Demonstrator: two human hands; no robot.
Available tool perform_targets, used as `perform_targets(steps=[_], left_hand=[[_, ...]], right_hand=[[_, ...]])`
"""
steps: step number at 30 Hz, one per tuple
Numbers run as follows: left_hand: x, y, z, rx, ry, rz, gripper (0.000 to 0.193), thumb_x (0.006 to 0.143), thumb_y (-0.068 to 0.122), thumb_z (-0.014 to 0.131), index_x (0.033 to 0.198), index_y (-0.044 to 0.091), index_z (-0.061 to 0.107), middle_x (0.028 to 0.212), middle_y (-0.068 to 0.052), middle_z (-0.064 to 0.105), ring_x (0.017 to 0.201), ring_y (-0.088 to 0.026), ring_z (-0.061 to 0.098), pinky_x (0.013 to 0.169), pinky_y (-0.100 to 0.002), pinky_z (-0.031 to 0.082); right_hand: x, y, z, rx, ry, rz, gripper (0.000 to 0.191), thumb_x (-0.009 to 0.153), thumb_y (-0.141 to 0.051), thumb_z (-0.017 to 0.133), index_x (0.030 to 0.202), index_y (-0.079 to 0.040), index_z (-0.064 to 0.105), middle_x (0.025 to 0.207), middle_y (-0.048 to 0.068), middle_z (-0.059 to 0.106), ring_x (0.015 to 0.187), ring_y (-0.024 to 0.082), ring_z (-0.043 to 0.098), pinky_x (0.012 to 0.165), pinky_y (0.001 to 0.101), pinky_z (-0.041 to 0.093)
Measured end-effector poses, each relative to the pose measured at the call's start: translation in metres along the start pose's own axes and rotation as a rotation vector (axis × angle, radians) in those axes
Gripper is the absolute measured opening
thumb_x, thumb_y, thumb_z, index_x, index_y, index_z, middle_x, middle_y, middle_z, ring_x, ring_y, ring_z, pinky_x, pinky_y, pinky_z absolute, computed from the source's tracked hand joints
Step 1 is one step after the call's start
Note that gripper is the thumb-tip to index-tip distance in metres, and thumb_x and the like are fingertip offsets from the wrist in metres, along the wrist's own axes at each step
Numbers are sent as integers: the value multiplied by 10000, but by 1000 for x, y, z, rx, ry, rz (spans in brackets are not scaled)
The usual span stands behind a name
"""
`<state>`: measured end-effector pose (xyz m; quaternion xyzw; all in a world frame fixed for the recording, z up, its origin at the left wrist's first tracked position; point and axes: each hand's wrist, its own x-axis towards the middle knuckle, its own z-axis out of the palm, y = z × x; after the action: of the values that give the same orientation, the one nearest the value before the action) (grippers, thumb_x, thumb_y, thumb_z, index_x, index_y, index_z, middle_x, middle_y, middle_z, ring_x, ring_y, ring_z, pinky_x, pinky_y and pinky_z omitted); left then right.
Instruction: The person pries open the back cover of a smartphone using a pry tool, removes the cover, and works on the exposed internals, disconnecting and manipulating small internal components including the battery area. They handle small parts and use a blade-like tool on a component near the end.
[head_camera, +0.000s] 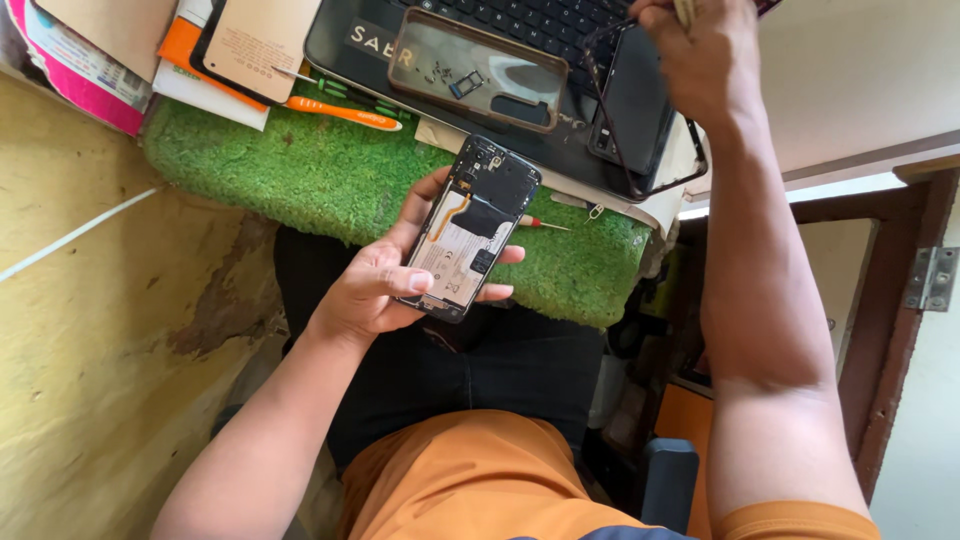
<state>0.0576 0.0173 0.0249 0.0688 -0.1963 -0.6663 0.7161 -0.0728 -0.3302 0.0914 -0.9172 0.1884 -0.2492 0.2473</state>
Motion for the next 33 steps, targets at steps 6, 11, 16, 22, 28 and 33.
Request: perform_targets(steps=[6, 11, 16, 22, 28, 33], left_hand=[[4, -10, -2, 43, 42, 24, 859, 945, 267, 796, 1618, 256, 262, 1611, -291, 372, 1448, -461, 491, 1134, -626, 500], [5, -14, 0, 20, 54, 7, 839, 1008, 462, 670, 1657, 185, 215, 1618, -260, 376, 1453, -447, 479, 1152, -614, 471], [10, -19, 3, -38, 110, 8, 783, 1048, 509, 556, 1657, 132, 242, 1598, -255, 415, 1437, -392, 497, 1184, -553, 449], [8, -24, 6, -48, 177, 80, 714, 1093, 449, 550, 1640, 69, 295, 1555, -264, 471, 1378, -323, 556, 1199, -481, 448], [6, -24, 11, -36, 190, 133, 705, 1079, 417, 579, 1641, 87, 308, 1551, -216, 475, 1353, -301, 568, 1199, -465, 451], [4, -19, 13, -86, 185, 125, 706, 1082, 410, 584, 1641, 87, 302, 1562, -234, 459, 1375, -325, 556, 1211, -484, 447]], right_hand=[[-1, -1, 11, -91, 41, -110, 154, 996, -126, 712, 1105, -19, 730, 961, 102, 733, 856, 225, 691, 756, 388, 534], [-12, -6, 0, -445, 210, -46, 168, 1085, -238, 720, 1097, -70, 723, 975, 73, 694, 930, 253, 642, 779, 400, 503], [-54, -47, -14, 29, -23, 265, 326, 1141, -306, 638, 1370, -74, 623, 935, 35, 561, 872, 160, 521, 790, 333, 455], [-103, -115, -6, -47, -236, 267, 509, 1042, -137, 583, 1548, -108, 541, 1044, 110, 544, 915, 213, 568, 795, 353, 479], [-126, -144, 15, -123, -341, 260, 492, 930, -96, 692, 1413, -174, 636, 1006, 122, 599, 904, 292, 622, 809, 407, 509], [-132, -137, 28, -141, -338, 85, 473, 897, -63, 712, 1359, -154, 672, 1056, 115, 636, 1022, 325, 590, 896, 427, 501]])
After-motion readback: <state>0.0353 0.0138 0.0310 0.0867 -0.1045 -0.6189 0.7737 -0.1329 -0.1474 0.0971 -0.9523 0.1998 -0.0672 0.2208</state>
